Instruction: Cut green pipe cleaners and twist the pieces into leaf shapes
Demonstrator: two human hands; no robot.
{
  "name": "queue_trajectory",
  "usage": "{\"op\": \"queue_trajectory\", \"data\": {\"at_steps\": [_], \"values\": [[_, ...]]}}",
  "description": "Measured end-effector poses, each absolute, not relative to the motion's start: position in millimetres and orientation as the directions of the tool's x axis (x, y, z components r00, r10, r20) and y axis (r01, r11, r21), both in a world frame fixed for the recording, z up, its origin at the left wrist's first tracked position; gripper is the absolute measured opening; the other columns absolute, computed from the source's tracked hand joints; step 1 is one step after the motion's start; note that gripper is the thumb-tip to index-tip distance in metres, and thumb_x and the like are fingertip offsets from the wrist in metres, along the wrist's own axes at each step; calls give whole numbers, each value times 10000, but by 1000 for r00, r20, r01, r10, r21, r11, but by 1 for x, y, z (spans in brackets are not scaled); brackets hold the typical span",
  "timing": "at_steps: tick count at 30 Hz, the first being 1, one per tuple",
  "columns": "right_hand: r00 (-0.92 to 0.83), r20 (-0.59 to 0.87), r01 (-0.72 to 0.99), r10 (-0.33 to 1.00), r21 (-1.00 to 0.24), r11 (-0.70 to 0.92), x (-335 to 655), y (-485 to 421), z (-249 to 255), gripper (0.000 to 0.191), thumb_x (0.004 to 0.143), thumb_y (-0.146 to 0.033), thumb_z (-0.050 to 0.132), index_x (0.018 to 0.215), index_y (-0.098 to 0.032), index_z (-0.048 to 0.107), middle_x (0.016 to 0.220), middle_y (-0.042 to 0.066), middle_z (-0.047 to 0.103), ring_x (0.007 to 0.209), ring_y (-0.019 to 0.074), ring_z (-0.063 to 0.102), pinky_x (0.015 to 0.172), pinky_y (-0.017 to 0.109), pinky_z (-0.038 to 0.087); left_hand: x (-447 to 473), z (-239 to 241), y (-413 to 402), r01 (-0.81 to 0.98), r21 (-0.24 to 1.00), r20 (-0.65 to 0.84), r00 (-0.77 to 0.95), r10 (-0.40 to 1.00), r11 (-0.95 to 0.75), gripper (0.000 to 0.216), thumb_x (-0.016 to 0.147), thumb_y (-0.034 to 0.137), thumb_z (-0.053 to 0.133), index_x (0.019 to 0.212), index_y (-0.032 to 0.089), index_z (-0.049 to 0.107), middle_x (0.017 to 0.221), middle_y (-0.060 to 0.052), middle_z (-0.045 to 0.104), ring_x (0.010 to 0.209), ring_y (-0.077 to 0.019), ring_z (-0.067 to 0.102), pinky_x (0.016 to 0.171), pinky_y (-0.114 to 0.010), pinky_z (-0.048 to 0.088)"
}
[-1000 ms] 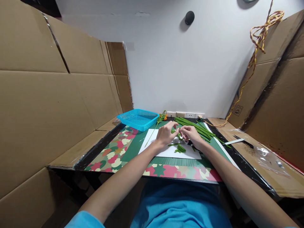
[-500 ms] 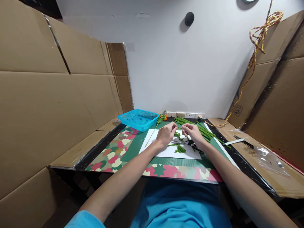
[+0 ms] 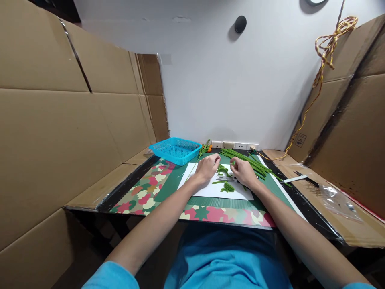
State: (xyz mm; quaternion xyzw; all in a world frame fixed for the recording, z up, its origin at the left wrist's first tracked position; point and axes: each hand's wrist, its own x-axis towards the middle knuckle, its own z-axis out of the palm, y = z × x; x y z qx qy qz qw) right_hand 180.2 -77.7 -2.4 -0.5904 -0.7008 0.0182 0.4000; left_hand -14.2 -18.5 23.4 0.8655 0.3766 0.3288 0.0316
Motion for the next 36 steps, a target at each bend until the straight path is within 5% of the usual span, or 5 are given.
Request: {"op": "queue_trajectory", "data": {"at_steps": [7,18,30,36], "values": [[35,521,842,853,-475,256,182,-77,-2,162,887,-223,524,872,-205,683,637,-2,645,583,161,563,616,261,333,-20,24,-12,696,319,480,466,743,-643,213,962,220,491,1035,239,691,1084,-61,728,952,-222,673,774,-303,452],[264,459,865,848,-503,2,211,-70,1,203,876,-193,530,847,-194,732,825,57,737,709,182,619,664,278,353,-24,7,8,717,335,408,474,780,-611,181,905,139,505,943,174,678,1053,-109,661,1047,-249,610,951,-370,460],[165,223,892,961,-449,-50,214,-73,-2,222,816,-415,689,803,-202,749,825,47,730,832,225,634,753,310,331,-12,-4,-1,666,348,363,554,750,-660,219,924,169,490,1021,187,686,1041,-92,675,1018,-236,616,913,-353,468],[154,183,909,971,-411,-66,202,-68,-4,168,799,-361,696,793,-215,777,929,75,747,1005,285,606,840,357,311,-13,-3,-2,645,354,366,571,735,-677,228,914,164,495,1035,194,685,1047,-82,681,992,-224,629,891,-335,474]]}}
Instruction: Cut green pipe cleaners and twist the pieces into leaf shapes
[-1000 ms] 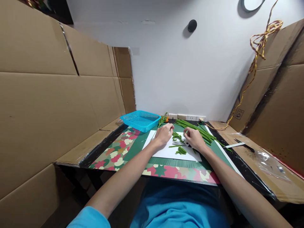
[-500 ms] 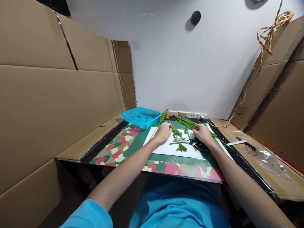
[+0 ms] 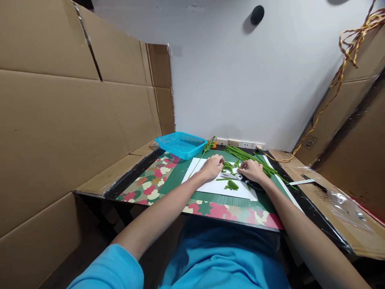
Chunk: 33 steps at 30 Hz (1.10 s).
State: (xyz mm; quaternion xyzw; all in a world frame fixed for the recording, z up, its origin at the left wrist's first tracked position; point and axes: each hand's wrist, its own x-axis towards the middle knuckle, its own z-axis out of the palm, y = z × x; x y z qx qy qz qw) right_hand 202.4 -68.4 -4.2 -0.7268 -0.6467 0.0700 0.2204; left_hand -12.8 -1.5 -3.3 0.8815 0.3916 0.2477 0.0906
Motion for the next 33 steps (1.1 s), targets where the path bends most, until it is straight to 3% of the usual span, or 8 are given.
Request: {"op": "queue_trajectory", "data": {"at_steps": [9,13,17,24,29,33], "values": [[63,187,894,980,-447,28,207,-71,1,160,829,-283,648,812,-201,784,876,67,744,952,252,622,789,326,294,-22,2,9,644,349,407,551,729,-681,223,911,158,488,993,185,693,1037,-85,691,984,-221,637,905,-342,480],[182,353,909,918,-417,-20,227,-65,-2,193,881,-273,588,881,-202,767,986,79,744,996,256,619,821,336,327,-26,-1,16,630,382,412,539,735,-676,221,893,137,494,989,180,688,1045,-89,695,978,-221,638,887,-340,483],[270,397,905,877,-415,-90,249,-61,-6,208,883,-217,579,943,-207,778,1088,102,719,1051,264,613,835,333,373,-25,-3,17,629,379,408,545,732,-679,228,901,147,483,987,187,690,1021,-86,694,956,-226,638,872,-348,481],[312,293,908,904,-373,-192,255,-59,-12,148,842,-333,715,895,-249,824,1193,133,637,1144,349,506,939,457,369,-23,-2,14,612,399,407,549,730,-683,206,903,161,495,955,191,692,1015,-79,695,932,-217,638,842,-334,471],[293,250,902,923,-392,-180,251,-58,-10,119,828,-266,694,813,-210,797,1202,125,627,1176,347,472,966,465,354,-22,-2,14,614,391,403,555,727,-686,200,904,162,494,944,192,688,989,-71,689,923,-215,632,835,-332,461],[296,327,900,898,-411,-147,248,-59,-5,147,818,-238,635,715,-184,726,1189,120,636,1161,335,478,977,466,352,-19,-2,11,619,376,395,566,724,-689,204,908,159,492,961,189,687,999,-76,680,932,-213,626,841,-330,464]]}}
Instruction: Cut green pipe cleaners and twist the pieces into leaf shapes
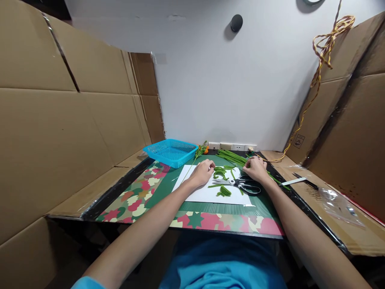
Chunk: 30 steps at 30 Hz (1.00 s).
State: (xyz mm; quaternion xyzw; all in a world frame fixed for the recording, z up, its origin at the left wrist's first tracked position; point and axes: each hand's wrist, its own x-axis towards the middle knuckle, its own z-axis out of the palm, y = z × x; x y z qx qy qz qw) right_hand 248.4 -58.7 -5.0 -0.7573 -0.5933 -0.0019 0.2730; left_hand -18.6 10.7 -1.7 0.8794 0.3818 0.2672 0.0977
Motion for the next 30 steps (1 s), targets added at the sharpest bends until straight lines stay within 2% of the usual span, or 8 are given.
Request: {"op": "queue_trajectory", "data": {"at_steps": [5,8,11,14,16,21,26,30], "values": [[287,560,871,777,-490,31,246,-62,6,140,840,-270,598,743,-196,666,1100,113,677,1085,294,542,972,413,397,-13,2,0,605,380,419,562,713,-700,210,907,155,484,968,186,683,1016,-83,671,963,-218,620,867,-340,466],[181,647,846,740,-486,218,240,-65,11,128,856,-258,594,746,-211,637,1027,93,706,1037,260,584,971,372,424,-6,4,-5,542,461,453,538,711,-703,218,941,208,471,1000,190,680,1036,-82,683,980,-215,621,898,-347,468],[66,626,824,777,-473,311,231,-68,13,84,865,-260,613,811,-219,663,986,73,729,1005,246,624,922,344,457,3,4,-5,393,714,421,419,804,-579,213,935,255,497,1045,187,666,1069,-84,708,956,-201,640,841,-323,495],[-18,566,821,824,-461,336,224,-70,12,80,877,-246,623,850,-225,696,931,46,746,898,213,666,841,304,472,7,5,-1,179,952,182,324,928,-249,261,911,315,532,1111,178,631,1019,-89,721,796,-168,660,629,-258,467],[-71,535,820,842,-449,355,219,-70,11,87,879,-226,619,859,-226,704,899,33,751,835,194,679,787,283,471,6,7,1,41,988,126,307,943,-146,300,883,361,597,1132,195,616,1054,-85,721,789,-152,666,569,-221,422],[-120,485,760,866,-517,394,209,-74,14,75,863,-252,649,881,-221,714,792,22,747,700,172,660,708,277,463,2,11,4,-96,967,253,241,937,-236,244,880,397,619,951,166,655,910,-60,692,697,-108,615,554,-202,394],[-172,420,361,891,-815,453,204,-81,21,286,842,-405,733,1046,-205,722,700,17,719,630,179,648,619,282,478,3,10,5,-142,957,276,163,947,-255,277,802,419,704,820,159,611,736,-10,620,560,-86,540,504,-215,346],[-235,367,91,900,-914,396,202,-83,27,311,814,-458,777,984,-197,767,766,34,727,619,155,614,614,290,489,1,11,3,-190,962,228,155,961,-198,260,774,380,708,750,170,558,696,6,603,510,-80,535,484,-223,348]]}}
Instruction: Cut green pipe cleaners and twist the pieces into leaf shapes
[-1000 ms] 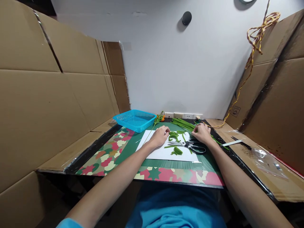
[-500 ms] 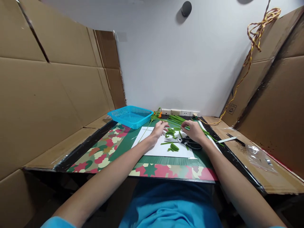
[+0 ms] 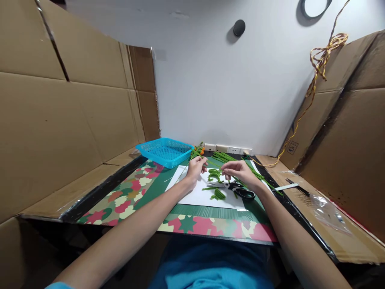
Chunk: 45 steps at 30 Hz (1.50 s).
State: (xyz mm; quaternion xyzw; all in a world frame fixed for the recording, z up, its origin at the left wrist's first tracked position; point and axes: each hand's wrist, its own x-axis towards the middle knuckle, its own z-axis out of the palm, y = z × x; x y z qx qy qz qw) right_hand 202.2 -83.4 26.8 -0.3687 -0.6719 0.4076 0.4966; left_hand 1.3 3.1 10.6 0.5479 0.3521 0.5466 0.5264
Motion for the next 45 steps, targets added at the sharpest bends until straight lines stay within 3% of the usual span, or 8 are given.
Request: {"op": "queue_trajectory", "data": {"at_steps": [7,15,22,27,33,36,40,45], "values": [[-254,301,-204,919,-945,254,196,-85,28,290,827,-456,785,970,-203,786,926,69,749,717,179,679,643,313,549,1,13,-2,-193,972,165,135,977,-137,213,767,325,673,717,175,530,650,29,566,427,-56,485,405,-203,272],[-28,307,-216,951,-931,294,193,-74,17,386,774,-526,831,992,-209,796,986,96,776,672,190,704,551,301,556,1,7,0,-126,985,133,142,981,-115,215,781,345,655,743,186,517,654,34,562,403,-55,487,348,-184,224],[1,295,-119,956,-949,293,189,-71,15,455,757,-579,817,921,-156,783,893,98,756,582,160,671,478,263,520,1,1,-1,-51,960,279,177,944,-275,291,868,475,583,813,201,501,739,13,578,433,-80,531,326,-183,274],[-55,242,-109,969,-966,235,182,-71,9,504,718,-606,828,883,-136,752,775,76,731,554,176,665,466,276,526,0,8,-12,-66,935,355,252,900,-349,393,933,580,476,843,198,502,831,-24,599,561,-120,604,383,-202,389],[13,254,-171,967,-952,253,176,-71,9,504,676,-561,875,941,-160,726,767,60,740,597,189,675,522,298,550,-3,15,-17,-195,955,288,444,849,-222,476,879,641,566,756,192,467,916,-72,662,734,-182,657,568,-283,522],[49,252,-182,966,-949,257,177,-69,9,491,662,-555,886,900,-165,708,769,58,737,598,193,669,533,311,553,-5,17,-21,-249,962,236,548,802,-114,522,885,682,557,747,186,467,991,-95,683,790,-205,673,654,-316,522],[39,239,-177,970,-954,242,179,-68,7,484,666,-547,886,893,-162,698,765,49,723,592,187,656,538,313,548,-5,19,-26,-294,944,309,630,712,-149,524,948,644,510,755,161,578,958,-96,682,902,-192,633,801,-296,461],[-7,197,-171,980,-966,193,178,-68,6,485,685,-536,876,913,-151,690,738,39,701,563,168,637,514,287,516,-4,17,-26,-300,946,295,654,697,-120,543,968,630,493,814,144,681,892,-83,669,797,-165,567,783,-295,412]]}}
